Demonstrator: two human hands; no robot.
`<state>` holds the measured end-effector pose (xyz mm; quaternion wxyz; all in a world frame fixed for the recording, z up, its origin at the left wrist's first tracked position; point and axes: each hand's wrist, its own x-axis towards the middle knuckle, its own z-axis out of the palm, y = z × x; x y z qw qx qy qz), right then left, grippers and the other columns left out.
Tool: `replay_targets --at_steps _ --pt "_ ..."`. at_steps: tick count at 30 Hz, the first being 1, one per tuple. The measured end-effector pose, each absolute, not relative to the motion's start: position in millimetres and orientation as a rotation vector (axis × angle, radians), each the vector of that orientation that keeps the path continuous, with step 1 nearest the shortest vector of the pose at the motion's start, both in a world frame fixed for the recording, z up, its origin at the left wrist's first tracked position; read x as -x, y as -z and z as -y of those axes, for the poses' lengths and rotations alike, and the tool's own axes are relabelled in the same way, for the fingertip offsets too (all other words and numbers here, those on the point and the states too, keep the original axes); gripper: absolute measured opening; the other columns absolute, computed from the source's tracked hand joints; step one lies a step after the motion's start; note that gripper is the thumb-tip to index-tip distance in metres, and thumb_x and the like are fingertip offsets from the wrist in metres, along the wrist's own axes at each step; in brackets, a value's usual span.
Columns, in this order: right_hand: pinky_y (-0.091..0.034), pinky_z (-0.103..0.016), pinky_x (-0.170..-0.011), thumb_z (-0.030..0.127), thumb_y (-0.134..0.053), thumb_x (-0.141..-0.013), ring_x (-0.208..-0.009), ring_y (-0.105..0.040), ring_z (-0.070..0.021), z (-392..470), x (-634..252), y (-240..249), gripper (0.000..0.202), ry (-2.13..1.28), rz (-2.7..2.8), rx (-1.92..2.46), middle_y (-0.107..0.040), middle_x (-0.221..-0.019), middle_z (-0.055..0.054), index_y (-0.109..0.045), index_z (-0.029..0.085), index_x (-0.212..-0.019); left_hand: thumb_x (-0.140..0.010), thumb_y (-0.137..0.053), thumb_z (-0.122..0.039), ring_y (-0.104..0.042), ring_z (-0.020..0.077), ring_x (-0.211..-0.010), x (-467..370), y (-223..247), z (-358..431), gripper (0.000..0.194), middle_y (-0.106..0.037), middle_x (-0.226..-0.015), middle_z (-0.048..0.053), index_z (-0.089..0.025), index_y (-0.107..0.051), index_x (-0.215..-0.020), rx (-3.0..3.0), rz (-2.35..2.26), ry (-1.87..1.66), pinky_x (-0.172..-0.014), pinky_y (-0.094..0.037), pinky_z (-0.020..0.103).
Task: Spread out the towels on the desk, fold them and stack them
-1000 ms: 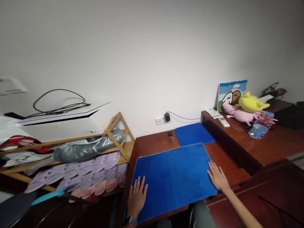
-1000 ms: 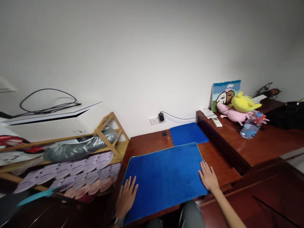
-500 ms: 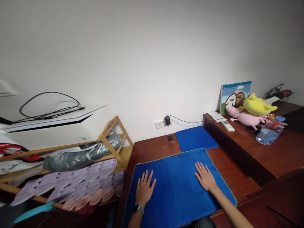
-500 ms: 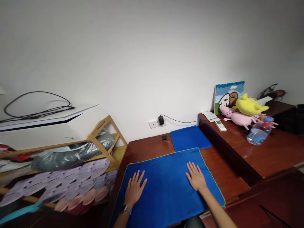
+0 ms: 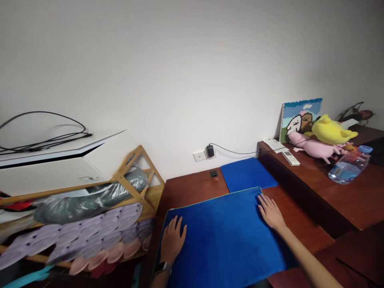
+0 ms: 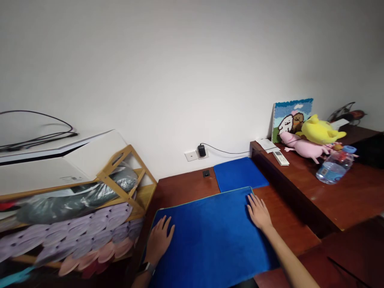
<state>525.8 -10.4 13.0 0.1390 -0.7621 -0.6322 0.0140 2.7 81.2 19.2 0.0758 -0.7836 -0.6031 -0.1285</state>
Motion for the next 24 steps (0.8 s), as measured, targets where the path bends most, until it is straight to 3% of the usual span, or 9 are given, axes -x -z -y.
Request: replay_targets --at_steps 3,8,14,19,24 --pt "-0.021 -0.051 -0.129 0.051 -0.019 -0.106 -0.160 -0.022 -0.0249 -21.7 -526.6 -23.0 0.066 -0.120 1.885 2.181 -0.029 -0.172 -0.004 -0.033 0.023 -0.165 -0.103 -0.036 -0.045 -0.044 0.0330 -0.149 1.6 -24.7 -111.3 0.058 -0.052 -0.159 0.016 -0.016 -0.059 -0.149 2.373 1.774 0.421 -0.122 -0.034 0.052" --pt "-0.020 -0.054 -0.129 0.048 -0.019 -0.106 -0.160 -0.023 -0.0263 -45.5 -557.8 -7.3 0.065 -0.189 1.833 2.277 -0.030 -0.171 -0.001 -0.030 0.026 -0.166 -0.104 -0.031 -0.054 -0.041 0.0332 -0.151 30.0 -4.7 -142.8 0.065 -0.048 -0.163 0.015 -0.018 -0.050 -0.155 2.312 1.921 0.323 -0.119 -0.038 0.054" --pt "-0.018 -0.049 -0.129 0.051 -0.017 -0.106 -0.160 -0.022 -0.0215 -42.3 -572.4 11.1 0.065 -0.101 1.817 2.277 -0.022 -0.174 -0.001 -0.026 0.028 -0.167 -0.103 -0.030 -0.057 -0.034 0.0337 -0.155 36.6 7.8 -140.1 0.070 -0.039 -0.168 0.017 -0.019 -0.040 -0.161 2.226 1.948 0.317 -0.123 -0.030 0.057" --pt "-0.018 -0.047 -0.130 0.051 -0.016 -0.106 -0.160 -0.022 -0.0201 -42.0 -573.0 8.4 0.067 -0.143 1.815 2.283 -0.029 -0.172 -0.001 -0.027 0.024 -0.166 -0.103 -0.030 -0.054 -0.032 0.0334 -0.156 27.5 2.2 -136.4 0.068 -0.038 -0.168 0.017 -0.018 -0.041 -0.161 2.237 1.961 0.319 -0.123 -0.030 0.056" --pt "-0.020 -0.047 -0.129 0.047 -0.014 -0.107 -0.159 -0.026 -0.0216 -38.7 -575.6 6.7 0.066 -0.101 1.806 2.159 -0.036 -0.170 -0.003 -0.031 0.023 -0.165 -0.102 -0.031 -0.046 -0.042 0.0339 -0.150 29.1 -10.6 -133.7 0.065 -0.047 -0.162 0.019 -0.012 -0.049 -0.154 2.195 1.924 0.421 -0.121 -0.034 0.053"
